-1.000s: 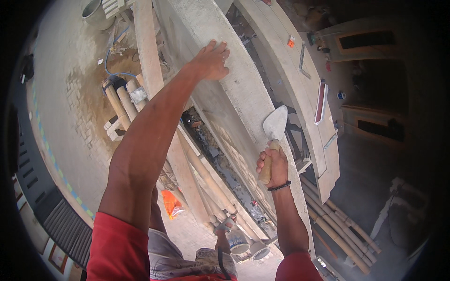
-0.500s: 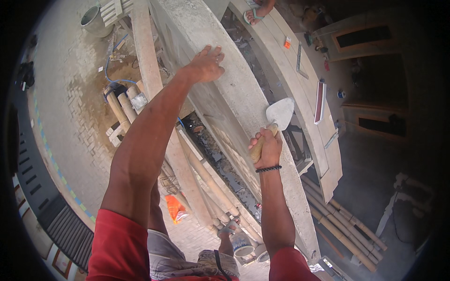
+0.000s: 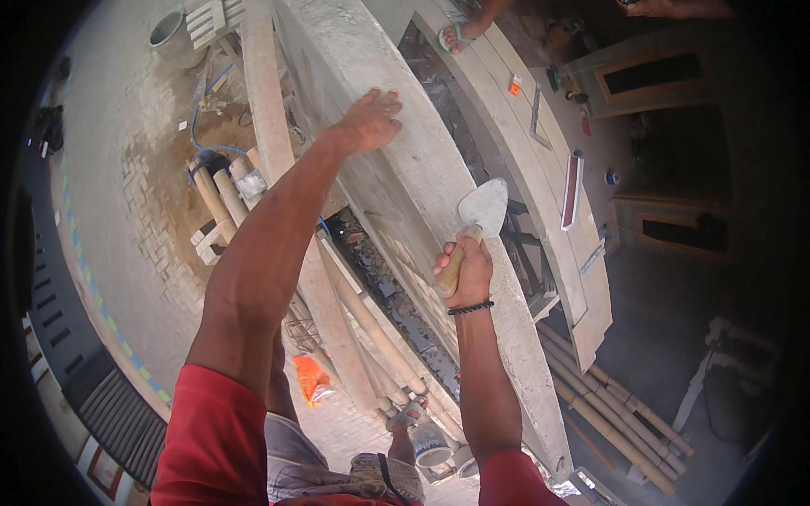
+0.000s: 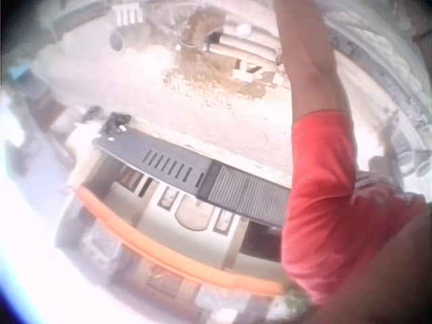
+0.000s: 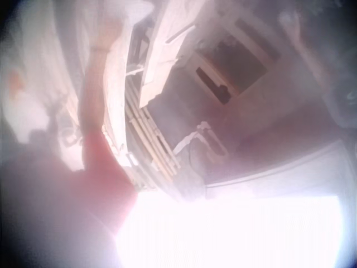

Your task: The person applies and smooths plaster onto a curved concrete beam using a trowel. They repeatedly scoop plaster from a bucket and spread it along the beam's surface while standing on bamboo scaffolding.

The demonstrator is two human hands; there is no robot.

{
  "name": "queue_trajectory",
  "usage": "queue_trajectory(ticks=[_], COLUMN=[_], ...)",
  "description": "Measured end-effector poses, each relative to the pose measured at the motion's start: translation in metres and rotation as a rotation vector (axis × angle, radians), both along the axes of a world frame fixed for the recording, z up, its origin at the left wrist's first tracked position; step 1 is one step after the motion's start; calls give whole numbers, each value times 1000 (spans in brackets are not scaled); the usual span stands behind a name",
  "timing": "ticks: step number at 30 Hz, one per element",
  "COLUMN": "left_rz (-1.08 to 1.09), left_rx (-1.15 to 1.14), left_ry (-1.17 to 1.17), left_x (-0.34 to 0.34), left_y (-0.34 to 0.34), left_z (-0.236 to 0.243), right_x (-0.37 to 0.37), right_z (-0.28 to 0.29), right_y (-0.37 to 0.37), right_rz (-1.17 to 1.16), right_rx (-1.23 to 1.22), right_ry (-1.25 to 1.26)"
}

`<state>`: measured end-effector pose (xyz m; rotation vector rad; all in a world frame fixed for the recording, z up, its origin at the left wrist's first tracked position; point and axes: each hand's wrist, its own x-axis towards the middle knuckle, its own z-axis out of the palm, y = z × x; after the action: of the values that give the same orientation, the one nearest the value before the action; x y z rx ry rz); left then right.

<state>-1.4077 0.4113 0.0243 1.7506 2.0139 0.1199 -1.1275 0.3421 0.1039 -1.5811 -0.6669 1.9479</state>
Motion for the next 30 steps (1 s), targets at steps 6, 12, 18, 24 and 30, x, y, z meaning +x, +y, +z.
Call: queue_trajectory(ticks=[6,12,18,24,30], left_rz=[111,1009,1204,1198,1205], left_rx=[227,701,541,441,528], left_ry=[-320,-447,-510,-597,-419], left_x=[15,58,111,106,109], left_y=[3,-31,-12,-8,-14], left_z=[27,-21,-25,-28,-23], right_x=[-107,-55,-69,-135,-67], right_z=[2,15,-7,10,0], right_y=[97,46,42,104,77], right_rz=[189,145,91,271,179], right_rx=[-86,11,-20,-17,-22], right_ry=[-9,-39,-19,-22,86])
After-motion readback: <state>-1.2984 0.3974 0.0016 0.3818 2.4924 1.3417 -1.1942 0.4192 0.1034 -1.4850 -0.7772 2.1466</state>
